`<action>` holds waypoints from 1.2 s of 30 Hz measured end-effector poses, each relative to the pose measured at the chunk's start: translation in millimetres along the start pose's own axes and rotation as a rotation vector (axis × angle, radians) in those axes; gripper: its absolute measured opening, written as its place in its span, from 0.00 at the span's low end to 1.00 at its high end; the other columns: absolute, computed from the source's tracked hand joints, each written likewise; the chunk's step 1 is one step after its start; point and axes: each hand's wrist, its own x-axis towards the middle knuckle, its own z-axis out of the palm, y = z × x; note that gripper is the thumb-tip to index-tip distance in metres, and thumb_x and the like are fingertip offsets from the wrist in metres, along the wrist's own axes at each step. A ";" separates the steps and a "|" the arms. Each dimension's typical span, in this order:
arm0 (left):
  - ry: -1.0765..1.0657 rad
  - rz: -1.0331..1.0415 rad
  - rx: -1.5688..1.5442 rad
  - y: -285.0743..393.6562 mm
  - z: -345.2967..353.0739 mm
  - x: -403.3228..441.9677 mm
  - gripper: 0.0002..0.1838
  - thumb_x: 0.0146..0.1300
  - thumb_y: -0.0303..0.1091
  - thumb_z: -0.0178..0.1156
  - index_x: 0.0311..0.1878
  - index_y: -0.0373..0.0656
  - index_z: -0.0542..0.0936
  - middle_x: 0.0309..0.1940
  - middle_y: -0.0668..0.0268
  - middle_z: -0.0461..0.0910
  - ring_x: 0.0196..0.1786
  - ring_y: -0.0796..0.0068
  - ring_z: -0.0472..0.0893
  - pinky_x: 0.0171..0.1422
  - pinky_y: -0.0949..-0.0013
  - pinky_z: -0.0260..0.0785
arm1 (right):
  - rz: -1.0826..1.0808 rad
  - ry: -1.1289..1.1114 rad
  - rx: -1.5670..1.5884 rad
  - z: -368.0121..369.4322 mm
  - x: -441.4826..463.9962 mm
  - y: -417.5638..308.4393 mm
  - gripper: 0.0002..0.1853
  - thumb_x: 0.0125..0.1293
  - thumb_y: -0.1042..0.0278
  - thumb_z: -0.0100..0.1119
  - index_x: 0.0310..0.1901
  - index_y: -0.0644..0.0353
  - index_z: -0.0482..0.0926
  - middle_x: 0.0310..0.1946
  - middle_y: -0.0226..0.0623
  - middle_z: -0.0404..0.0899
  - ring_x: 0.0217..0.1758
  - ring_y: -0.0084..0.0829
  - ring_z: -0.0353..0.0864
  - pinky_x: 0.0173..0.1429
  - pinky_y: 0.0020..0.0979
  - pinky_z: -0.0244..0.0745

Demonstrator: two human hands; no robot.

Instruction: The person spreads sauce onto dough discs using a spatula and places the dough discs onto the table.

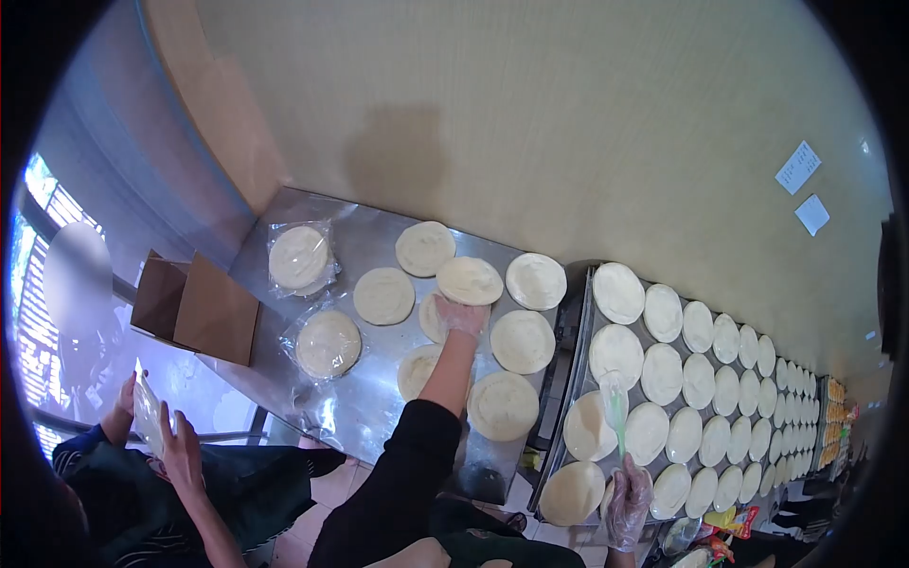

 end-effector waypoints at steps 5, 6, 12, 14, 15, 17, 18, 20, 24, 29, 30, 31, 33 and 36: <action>0.054 0.118 -0.114 -15.1 25.0 31.3 0.45 0.69 0.74 0.26 0.77 0.52 0.59 0.78 0.63 0.57 0.77 0.51 0.60 0.81 0.40 0.47 | -0.023 -0.054 -0.066 4.1 10.6 -14.3 0.19 0.65 0.83 0.60 0.57 0.62 0.79 0.34 0.42 0.78 0.34 0.35 0.75 0.42 0.34 0.72; 0.058 0.100 -0.096 -15.3 26.3 30.9 0.45 0.69 0.74 0.26 0.77 0.52 0.59 0.78 0.63 0.57 0.77 0.51 0.60 0.81 0.40 0.47 | -0.040 -0.047 -0.080 5.5 11.3 -14.7 0.20 0.63 0.84 0.62 0.57 0.60 0.79 0.35 0.44 0.80 0.34 0.38 0.77 0.40 0.37 0.73; 0.075 0.010 0.031 -16.5 35.2 24.1 0.45 0.69 0.73 0.25 0.77 0.52 0.60 0.78 0.62 0.58 0.77 0.52 0.60 0.81 0.42 0.47 | 0.030 -0.085 -0.075 5.4 14.8 -13.6 0.20 0.63 0.83 0.62 0.57 0.60 0.80 0.36 0.46 0.81 0.36 0.40 0.79 0.42 0.37 0.74; 0.088 -0.019 0.088 -16.8 37.3 22.7 0.44 0.70 0.73 0.25 0.77 0.52 0.60 0.78 0.62 0.58 0.77 0.53 0.61 0.81 0.43 0.48 | 0.021 -0.086 -0.054 8.5 20.6 -13.9 0.20 0.64 0.83 0.61 0.57 0.61 0.80 0.36 0.44 0.80 0.37 0.37 0.78 0.43 0.35 0.73; 0.095 -0.033 0.113 -16.9 37.9 22.2 0.44 0.70 0.73 0.25 0.77 0.52 0.61 0.78 0.62 0.58 0.77 0.53 0.61 0.81 0.43 0.48 | 0.001 -0.085 -0.039 9.1 22.6 -12.9 0.20 0.65 0.84 0.59 0.58 0.62 0.79 0.35 0.42 0.78 0.37 0.34 0.76 0.44 0.33 0.72; 0.100 -0.040 0.138 -13.2 32.0 29.9 0.44 0.70 0.73 0.25 0.77 0.52 0.61 0.78 0.62 0.58 0.77 0.53 0.61 0.81 0.44 0.48 | 0.023 -0.100 -0.025 12.3 22.9 -7.0 0.20 0.65 0.84 0.59 0.58 0.61 0.79 0.34 0.41 0.77 0.37 0.34 0.76 0.44 0.33 0.71; 0.070 -0.097 0.162 -8.5 24.0 43.6 0.43 0.70 0.72 0.27 0.76 0.51 0.61 0.77 0.62 0.59 0.77 0.55 0.62 0.82 0.48 0.49 | 0.040 -0.112 -0.013 14.2 24.2 -6.3 0.20 0.65 0.84 0.59 0.58 0.61 0.79 0.34 0.40 0.77 0.36 0.33 0.75 0.43 0.33 0.71; 0.038 -0.150 0.185 1.4 24.0 46.7 0.42 0.71 0.70 0.28 0.76 0.50 0.62 0.76 0.62 0.61 0.76 0.56 0.63 0.82 0.51 0.50 | 0.019 -0.109 -0.016 17.8 27.7 -12.5 0.19 0.65 0.84 0.59 0.58 0.61 0.79 0.33 0.39 0.76 0.36 0.32 0.74 0.42 0.33 0.70; 0.325 -0.067 0.634 50.5 78.5 10.0 0.42 0.69 0.68 0.42 0.73 0.43 0.65 0.71 0.56 0.68 0.72 0.56 0.68 0.75 0.56 0.59 | 0.045 -0.103 -0.054 13.7 26.7 -15.5 0.20 0.64 0.82 0.62 0.58 0.61 0.80 0.36 0.44 0.82 0.34 0.36 0.77 0.42 0.35 0.73; 0.634 0.731 2.103 142.1 63.4 88.1 0.42 0.58 0.69 0.59 0.63 0.40 0.77 0.62 0.52 0.77 0.68 0.59 0.74 0.76 0.60 0.60 | 0.092 -0.079 0.032 9.0 20.5 -4.9 0.18 0.66 0.83 0.60 0.58 0.62 0.79 0.37 0.39 0.79 0.37 0.31 0.75 0.44 0.31 0.73; 0.656 0.563 2.363 147.4 67.4 89.6 0.42 0.55 0.68 0.62 0.60 0.40 0.79 0.61 0.52 0.79 0.66 0.59 0.76 0.75 0.60 0.62 | 0.130 -0.099 0.083 8.2 16.3 -1.7 0.18 0.68 0.83 0.58 0.59 0.63 0.78 0.40 0.37 0.78 0.41 0.26 0.75 0.48 0.27 0.72; 0.664 0.379 2.610 149.8 74.0 94.4 0.41 0.51 0.67 0.66 0.58 0.40 0.80 0.59 0.52 0.80 0.64 0.58 0.78 0.74 0.60 0.64 | 0.124 -0.090 0.080 10.7 15.1 2.5 0.18 0.68 0.83 0.58 0.59 0.63 0.78 0.40 0.37 0.78 0.41 0.26 0.75 0.48 0.27 0.72; 0.719 0.344 2.577 145.3 80.9 103.5 0.42 0.48 0.65 0.68 0.59 0.40 0.80 0.59 0.53 0.80 0.63 0.57 0.79 0.72 0.60 0.66 | 0.163 -0.076 0.147 16.6 10.7 8.0 0.18 0.69 0.83 0.57 0.59 0.62 0.77 0.45 0.35 0.78 0.43 0.24 0.75 0.49 0.26 0.74; 0.630 0.234 2.605 189.7 40.8 164.8 0.40 0.48 0.61 0.70 0.59 0.41 0.80 0.59 0.55 0.80 0.62 0.58 0.80 0.69 0.61 0.69 | 0.184 0.000 0.189 21.0 9.5 10.9 0.18 0.65 0.81 0.63 0.57 0.64 0.81 0.37 0.35 0.80 0.37 0.25 0.75 0.45 0.30 0.75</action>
